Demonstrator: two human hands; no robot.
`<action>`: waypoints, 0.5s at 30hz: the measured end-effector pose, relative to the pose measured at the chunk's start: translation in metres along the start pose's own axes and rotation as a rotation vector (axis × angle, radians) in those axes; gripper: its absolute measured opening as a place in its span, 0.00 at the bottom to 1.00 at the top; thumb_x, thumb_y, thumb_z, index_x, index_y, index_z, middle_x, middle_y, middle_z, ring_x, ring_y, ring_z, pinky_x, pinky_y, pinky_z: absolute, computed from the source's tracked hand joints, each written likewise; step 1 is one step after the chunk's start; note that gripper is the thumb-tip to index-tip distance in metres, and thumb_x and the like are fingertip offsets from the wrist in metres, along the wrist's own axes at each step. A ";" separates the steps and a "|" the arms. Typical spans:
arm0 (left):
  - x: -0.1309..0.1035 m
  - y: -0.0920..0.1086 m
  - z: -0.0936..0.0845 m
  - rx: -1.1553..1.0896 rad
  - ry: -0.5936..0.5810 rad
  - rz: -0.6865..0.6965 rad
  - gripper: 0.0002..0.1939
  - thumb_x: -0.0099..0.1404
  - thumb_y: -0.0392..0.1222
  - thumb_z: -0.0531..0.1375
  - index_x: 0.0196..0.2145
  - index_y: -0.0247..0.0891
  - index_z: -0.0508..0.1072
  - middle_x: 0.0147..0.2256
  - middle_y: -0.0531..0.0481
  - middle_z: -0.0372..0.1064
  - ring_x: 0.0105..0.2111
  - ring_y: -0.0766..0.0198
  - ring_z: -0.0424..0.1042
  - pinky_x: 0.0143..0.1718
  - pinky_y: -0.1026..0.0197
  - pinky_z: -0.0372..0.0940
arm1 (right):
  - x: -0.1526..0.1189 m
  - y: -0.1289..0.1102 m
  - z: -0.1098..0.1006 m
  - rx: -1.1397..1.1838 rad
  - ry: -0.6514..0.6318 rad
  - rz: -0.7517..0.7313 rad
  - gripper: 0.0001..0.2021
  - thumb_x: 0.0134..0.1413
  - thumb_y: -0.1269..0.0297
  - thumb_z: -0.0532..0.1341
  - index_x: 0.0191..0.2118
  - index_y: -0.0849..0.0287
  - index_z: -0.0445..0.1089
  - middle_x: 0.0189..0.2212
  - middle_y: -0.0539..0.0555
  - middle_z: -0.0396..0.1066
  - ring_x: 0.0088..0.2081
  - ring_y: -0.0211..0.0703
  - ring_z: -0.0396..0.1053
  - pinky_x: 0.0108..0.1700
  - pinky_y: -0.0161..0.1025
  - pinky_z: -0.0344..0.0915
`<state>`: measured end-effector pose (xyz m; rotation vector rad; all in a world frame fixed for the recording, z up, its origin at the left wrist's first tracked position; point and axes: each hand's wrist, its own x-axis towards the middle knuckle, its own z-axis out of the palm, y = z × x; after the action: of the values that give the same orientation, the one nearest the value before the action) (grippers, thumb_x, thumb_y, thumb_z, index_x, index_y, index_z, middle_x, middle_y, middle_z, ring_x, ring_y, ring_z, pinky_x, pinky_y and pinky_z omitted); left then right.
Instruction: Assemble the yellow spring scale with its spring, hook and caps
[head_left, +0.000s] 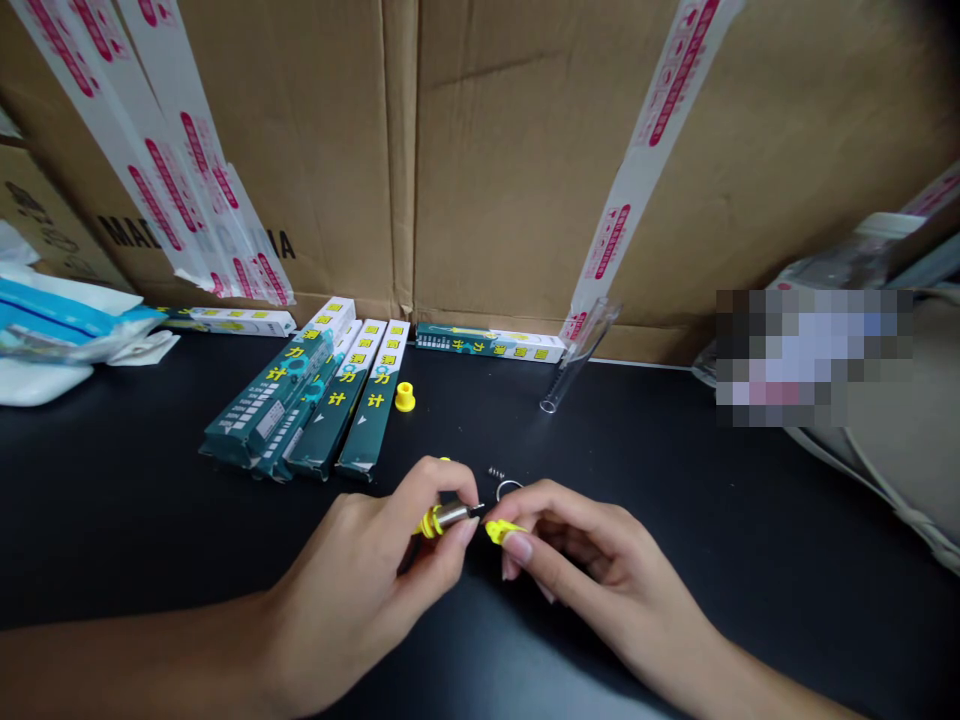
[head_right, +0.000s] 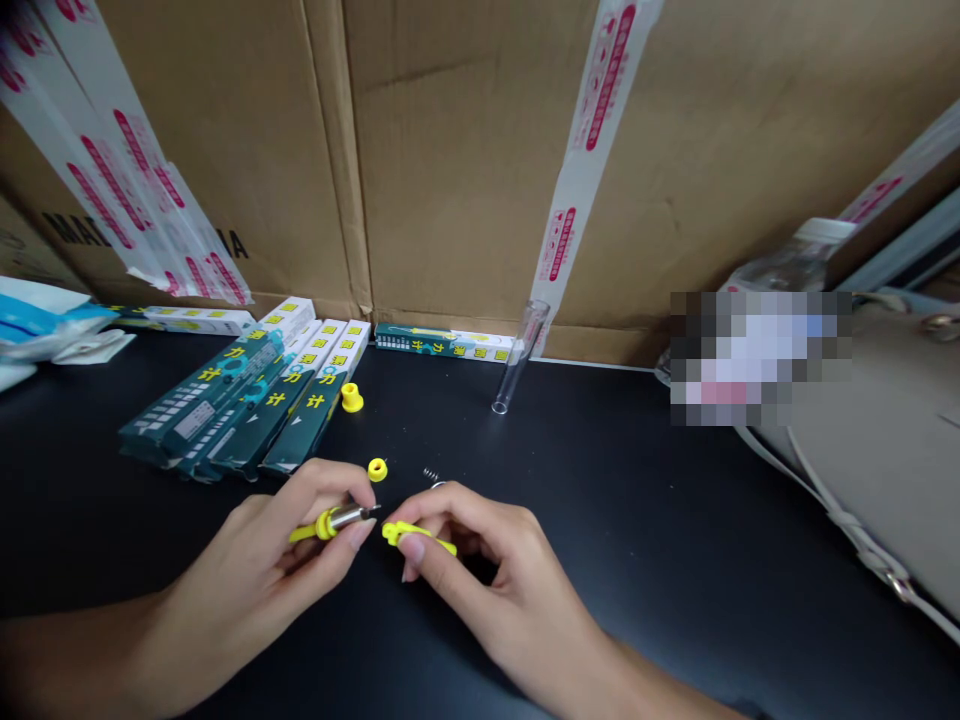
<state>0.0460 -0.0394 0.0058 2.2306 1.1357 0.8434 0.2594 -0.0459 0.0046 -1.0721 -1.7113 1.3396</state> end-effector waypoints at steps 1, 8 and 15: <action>0.000 -0.001 0.000 0.004 -0.016 -0.011 0.05 0.73 0.40 0.52 0.45 0.48 0.64 0.25 0.63 0.67 0.19 0.72 0.65 0.21 0.70 0.56 | 0.000 0.000 0.000 -0.002 0.003 -0.003 0.10 0.66 0.57 0.61 0.44 0.55 0.75 0.27 0.49 0.73 0.27 0.35 0.65 0.29 0.33 0.61; 0.000 -0.003 -0.002 -0.003 -0.050 -0.041 0.05 0.74 0.43 0.51 0.45 0.48 0.65 0.29 0.61 0.71 0.23 0.70 0.69 0.23 0.69 0.58 | 0.000 -0.001 -0.001 -0.013 0.022 -0.008 0.10 0.66 0.57 0.61 0.44 0.55 0.75 0.27 0.49 0.72 0.26 0.34 0.65 0.28 0.33 0.60; 0.002 0.000 -0.003 -0.069 -0.030 -0.012 0.05 0.73 0.40 0.53 0.44 0.47 0.67 0.28 0.62 0.70 0.21 0.72 0.67 0.24 0.70 0.59 | -0.003 0.000 0.000 0.005 0.026 -0.002 0.10 0.66 0.57 0.60 0.43 0.56 0.74 0.27 0.49 0.72 0.26 0.33 0.63 0.26 0.32 0.60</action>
<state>0.0448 -0.0372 0.0084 2.1713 1.0884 0.8285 0.2603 -0.0483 0.0043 -1.0801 -1.6892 1.3217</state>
